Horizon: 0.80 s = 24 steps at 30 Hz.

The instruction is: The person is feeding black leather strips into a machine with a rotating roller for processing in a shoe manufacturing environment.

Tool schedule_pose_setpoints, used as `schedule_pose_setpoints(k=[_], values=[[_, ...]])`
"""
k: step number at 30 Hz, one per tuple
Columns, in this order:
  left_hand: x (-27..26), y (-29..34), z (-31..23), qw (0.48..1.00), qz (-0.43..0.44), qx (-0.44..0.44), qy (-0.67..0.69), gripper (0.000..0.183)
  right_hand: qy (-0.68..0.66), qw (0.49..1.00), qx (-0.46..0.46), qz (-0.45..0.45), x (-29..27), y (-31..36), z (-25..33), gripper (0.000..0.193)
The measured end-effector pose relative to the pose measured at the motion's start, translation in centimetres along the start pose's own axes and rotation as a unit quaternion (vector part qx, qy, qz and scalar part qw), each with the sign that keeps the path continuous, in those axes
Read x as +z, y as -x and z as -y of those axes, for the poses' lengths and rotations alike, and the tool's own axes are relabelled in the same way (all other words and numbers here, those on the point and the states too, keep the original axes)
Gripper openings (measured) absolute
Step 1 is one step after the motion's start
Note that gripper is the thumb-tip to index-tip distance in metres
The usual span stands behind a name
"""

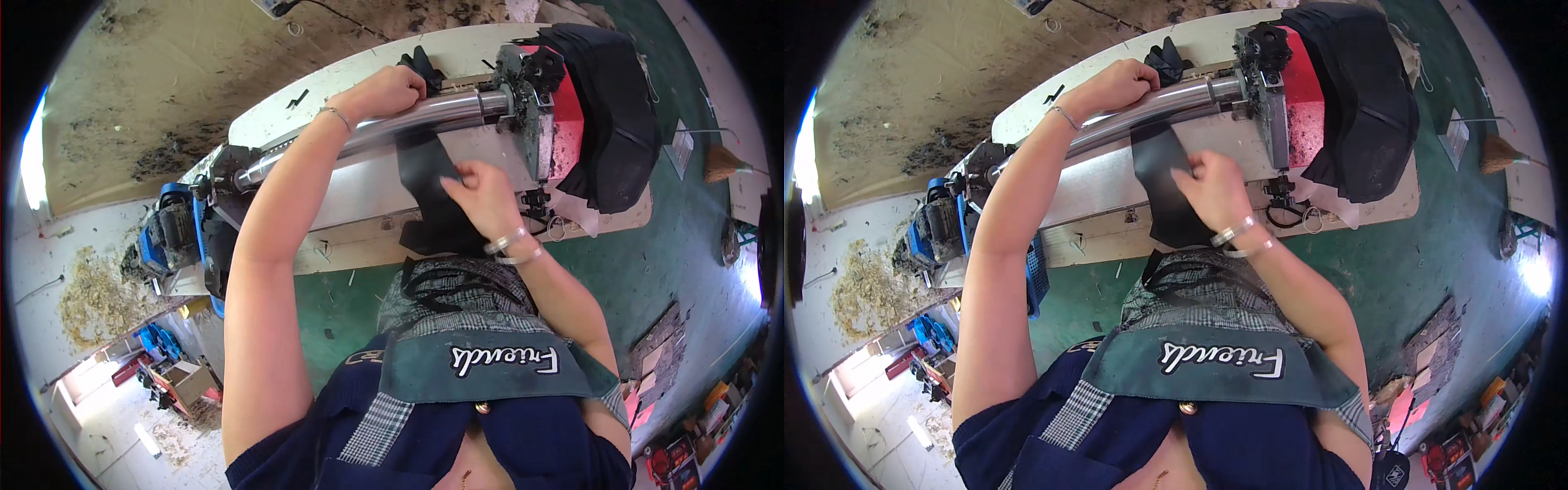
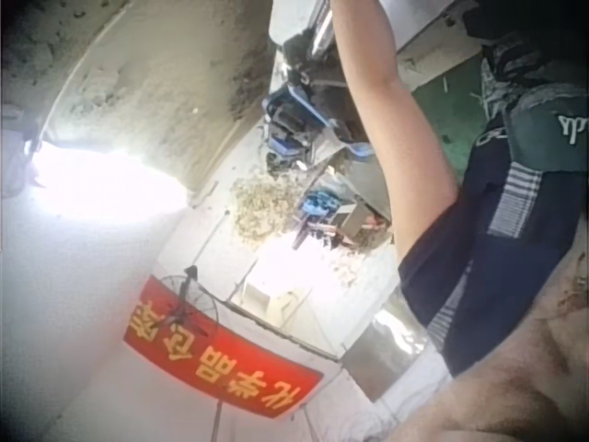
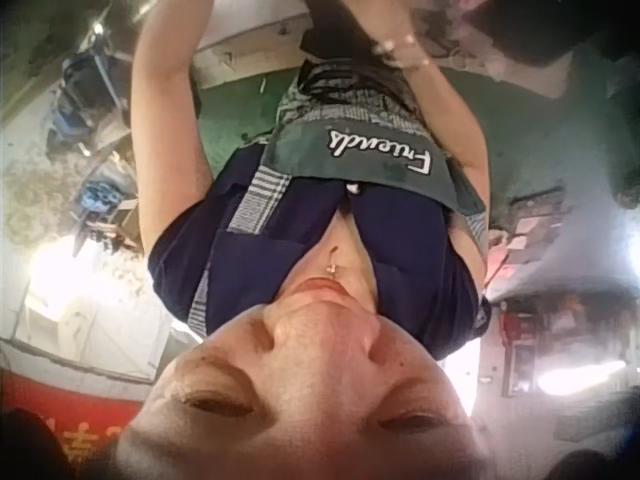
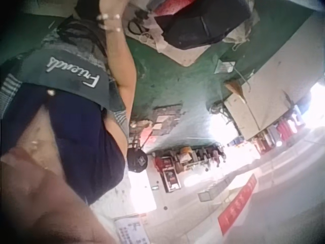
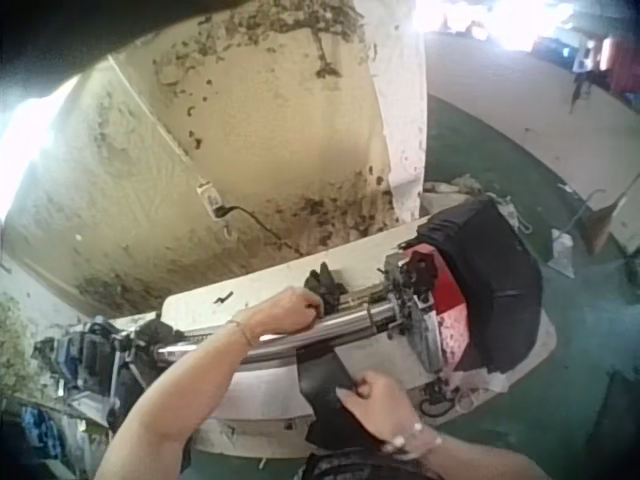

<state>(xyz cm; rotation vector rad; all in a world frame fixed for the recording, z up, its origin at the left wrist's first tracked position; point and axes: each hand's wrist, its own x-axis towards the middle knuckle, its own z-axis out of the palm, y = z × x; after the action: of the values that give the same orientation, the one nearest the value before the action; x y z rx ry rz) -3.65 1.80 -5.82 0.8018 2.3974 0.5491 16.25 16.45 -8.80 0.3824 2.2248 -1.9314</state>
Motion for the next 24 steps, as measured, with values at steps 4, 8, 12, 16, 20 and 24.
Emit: schedule_pose_setpoints(k=[4,8,12,16,20,24], values=[[-1.0,1.5,-1.7,0.997,0.040,-0.065,0.031,0.025,0.034,0.999,-0.020,0.007,-0.7,-0.9,-0.1,0.028],[-2.3,3.6,-2.3,1.000,0.006,0.020,-0.024,0.035,0.076,0.992,-0.032,0.099,-2.5,4.0,-2.8,0.020],[-5.1,5.7,-4.2,0.986,-0.106,0.123,0.021,0.023,0.238,0.946,0.041,0.218,0.1,4.4,-9.7,0.023],[-9.3,7.9,-8.0,0.974,-0.166,0.151,-0.002,0.021,0.418,0.889,-0.156,0.105,4.4,1.0,-18.0,0.023],[-13.9,7.7,-8.0,0.913,-0.346,0.204,-0.075,0.063,0.408,0.855,-0.259,0.188,3.3,2.7,-15.0,0.017],[-14.9,5.2,-7.2,0.959,-0.240,0.147,-0.044,0.060,0.092,0.961,-0.199,0.168,0.5,5.8,-6.7,0.006]])
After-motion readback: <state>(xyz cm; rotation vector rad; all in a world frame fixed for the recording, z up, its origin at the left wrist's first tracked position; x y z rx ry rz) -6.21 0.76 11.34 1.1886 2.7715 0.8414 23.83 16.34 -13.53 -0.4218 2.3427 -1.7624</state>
